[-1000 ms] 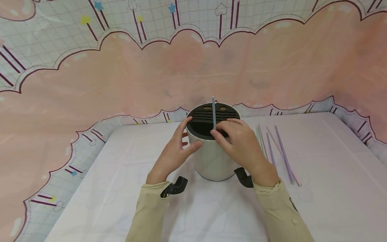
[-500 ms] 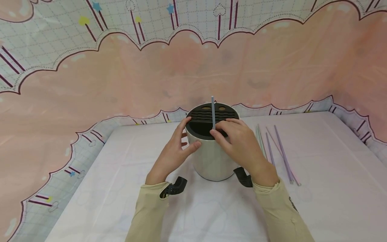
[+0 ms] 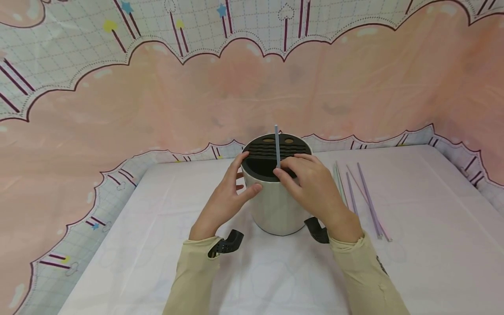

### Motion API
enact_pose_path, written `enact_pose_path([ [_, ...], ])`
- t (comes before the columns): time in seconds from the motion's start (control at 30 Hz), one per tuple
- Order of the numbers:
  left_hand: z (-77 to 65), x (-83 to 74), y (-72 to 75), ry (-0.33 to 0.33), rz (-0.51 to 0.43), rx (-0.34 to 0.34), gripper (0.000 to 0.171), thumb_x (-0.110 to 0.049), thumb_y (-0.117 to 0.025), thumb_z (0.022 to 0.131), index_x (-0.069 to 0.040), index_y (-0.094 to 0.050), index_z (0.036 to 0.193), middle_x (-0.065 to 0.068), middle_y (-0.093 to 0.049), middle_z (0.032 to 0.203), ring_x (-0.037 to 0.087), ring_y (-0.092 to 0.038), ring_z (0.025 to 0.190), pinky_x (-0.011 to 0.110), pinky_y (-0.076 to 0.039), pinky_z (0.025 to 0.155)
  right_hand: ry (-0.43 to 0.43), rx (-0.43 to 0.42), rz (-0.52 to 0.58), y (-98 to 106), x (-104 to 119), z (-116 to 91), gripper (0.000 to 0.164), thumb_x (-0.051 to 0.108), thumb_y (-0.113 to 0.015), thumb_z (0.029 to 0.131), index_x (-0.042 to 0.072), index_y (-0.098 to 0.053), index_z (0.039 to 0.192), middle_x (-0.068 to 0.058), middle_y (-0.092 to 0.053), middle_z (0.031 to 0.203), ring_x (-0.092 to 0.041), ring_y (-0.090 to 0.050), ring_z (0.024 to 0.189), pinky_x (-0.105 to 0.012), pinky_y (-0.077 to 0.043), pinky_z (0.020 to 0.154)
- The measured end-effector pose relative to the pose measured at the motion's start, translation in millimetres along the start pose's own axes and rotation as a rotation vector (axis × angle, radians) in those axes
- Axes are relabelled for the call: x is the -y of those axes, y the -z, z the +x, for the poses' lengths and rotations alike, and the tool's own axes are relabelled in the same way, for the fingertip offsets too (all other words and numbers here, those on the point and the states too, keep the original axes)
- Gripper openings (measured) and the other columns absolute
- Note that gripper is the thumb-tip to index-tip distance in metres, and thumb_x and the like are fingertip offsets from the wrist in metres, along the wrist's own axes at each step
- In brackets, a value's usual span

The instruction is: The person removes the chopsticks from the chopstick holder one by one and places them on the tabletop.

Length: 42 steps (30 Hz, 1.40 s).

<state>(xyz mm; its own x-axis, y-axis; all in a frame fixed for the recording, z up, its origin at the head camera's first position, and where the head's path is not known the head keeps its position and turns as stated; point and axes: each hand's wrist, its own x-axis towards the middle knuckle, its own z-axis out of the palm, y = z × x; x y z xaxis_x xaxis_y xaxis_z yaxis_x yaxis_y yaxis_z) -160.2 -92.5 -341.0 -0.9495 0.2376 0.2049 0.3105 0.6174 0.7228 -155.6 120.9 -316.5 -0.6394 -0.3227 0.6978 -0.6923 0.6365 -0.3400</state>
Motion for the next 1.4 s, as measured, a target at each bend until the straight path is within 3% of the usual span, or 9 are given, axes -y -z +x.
enact_pose_path([
  [0.43,-0.9,3.3,-3.0,-0.018,0.013,-0.011,0.077,-0.069,-0.049,0.074,-0.054,-0.004,0.134,-0.013,-0.022,0.140,0.013,-0.041,0.115,0.040,-0.044,0.080,0.009,-0.009,-0.008,-2.1,-0.9,-3.2,0.010,0.018,-0.063,0.083,0.008,-0.063,0.085,-0.004,-0.063,0.086,-0.027,-0.051,0.103,-0.044,-0.044,0.076],
  [0.77,-0.3,6.8,-1.8,-0.039,0.016,-0.013,0.077,-0.069,-0.049,0.074,-0.053,-0.004,0.135,-0.011,-0.024,0.139,0.013,-0.041,0.114,0.040,-0.044,0.079,-0.014,0.017,-0.036,-5.5,2.1,-4.0,0.011,0.019,-0.062,0.084,0.008,-0.064,0.086,-0.004,-0.064,0.082,-0.033,-0.049,0.108,-0.051,-0.037,0.088],
  [1.1,2.5,6.4,-1.4,-0.050,0.011,-0.037,0.075,-0.069,-0.049,0.074,-0.054,-0.007,0.134,-0.013,-0.025,0.137,0.012,-0.042,0.113,0.040,-0.045,0.079,0.047,-0.008,-0.055,-9.0,1.2,0.8,0.013,0.019,-0.060,0.085,0.007,-0.064,0.084,-0.004,-0.063,0.080,-0.030,-0.053,0.102,-0.041,-0.029,0.097],
  [1.4,3.3,6.6,-2.3,-0.040,0.010,-0.035,0.076,-0.069,-0.050,0.073,-0.055,-0.006,0.133,-0.014,-0.026,0.136,0.012,-0.041,0.114,0.041,-0.045,0.079,0.049,-0.003,-0.048,-9.3,0.1,2.4,0.012,0.018,-0.060,0.085,0.007,-0.064,0.083,-0.004,-0.064,0.079,-0.030,-0.054,0.101,-0.042,-0.029,0.097],
])
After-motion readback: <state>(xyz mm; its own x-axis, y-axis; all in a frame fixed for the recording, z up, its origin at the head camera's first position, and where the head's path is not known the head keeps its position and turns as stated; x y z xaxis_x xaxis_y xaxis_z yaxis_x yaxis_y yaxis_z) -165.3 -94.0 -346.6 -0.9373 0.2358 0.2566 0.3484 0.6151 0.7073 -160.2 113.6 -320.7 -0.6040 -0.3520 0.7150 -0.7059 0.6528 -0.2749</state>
